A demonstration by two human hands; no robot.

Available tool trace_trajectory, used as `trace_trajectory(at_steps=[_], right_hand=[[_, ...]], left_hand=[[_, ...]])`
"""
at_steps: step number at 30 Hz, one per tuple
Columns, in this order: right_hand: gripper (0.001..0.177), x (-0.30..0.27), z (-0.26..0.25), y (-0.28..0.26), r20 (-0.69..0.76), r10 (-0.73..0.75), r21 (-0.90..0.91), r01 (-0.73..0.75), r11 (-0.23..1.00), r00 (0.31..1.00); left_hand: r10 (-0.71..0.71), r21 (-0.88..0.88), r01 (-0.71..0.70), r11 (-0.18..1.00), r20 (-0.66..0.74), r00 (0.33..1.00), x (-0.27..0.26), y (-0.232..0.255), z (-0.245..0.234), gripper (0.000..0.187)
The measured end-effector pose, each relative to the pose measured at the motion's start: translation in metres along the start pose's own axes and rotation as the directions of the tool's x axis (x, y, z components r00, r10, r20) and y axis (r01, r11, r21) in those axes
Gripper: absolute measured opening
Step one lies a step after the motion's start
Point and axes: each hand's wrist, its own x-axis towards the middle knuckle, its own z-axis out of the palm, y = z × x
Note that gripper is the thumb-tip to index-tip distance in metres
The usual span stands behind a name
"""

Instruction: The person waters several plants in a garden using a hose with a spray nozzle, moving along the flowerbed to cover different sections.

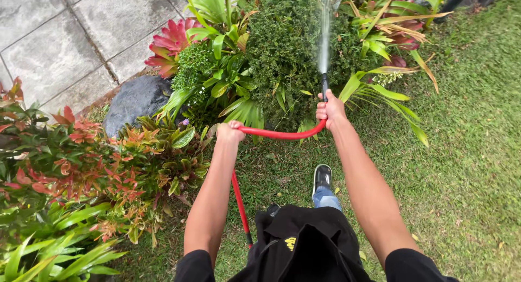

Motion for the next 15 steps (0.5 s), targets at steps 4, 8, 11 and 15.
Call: trace_trajectory(at_steps=[4,8,11,15], right_hand=[[0.038,0.032,0.001,-0.024,0.014,0.048,-0.053,-0.047,0.997,0.999],[0.037,0.063,-0.009,-0.037,0.031,0.088,-0.202,-0.080,0.976,0.996],[0.037,0.074,-0.023,-0.049,0.054,0.141,-0.309,-0.117,0.944,0.989],[0.035,0.087,-0.032,-0.074,0.072,0.197,-0.431,-0.147,0.890,0.978]], left_hand=[[0.007,-0.071,-0.009,0.997,-0.029,1.000,0.008,-0.021,0.001,0.044],[0.054,-0.102,-0.059,0.993,-0.054,0.997,0.023,-0.057,-0.018,0.047],[0.030,-0.152,-0.055,0.987,-0.156,0.987,0.034,-0.098,-0.044,0.044],[-0.015,-0.226,-0.033,0.973,-0.208,0.978,0.033,-0.149,-0.065,0.036]])
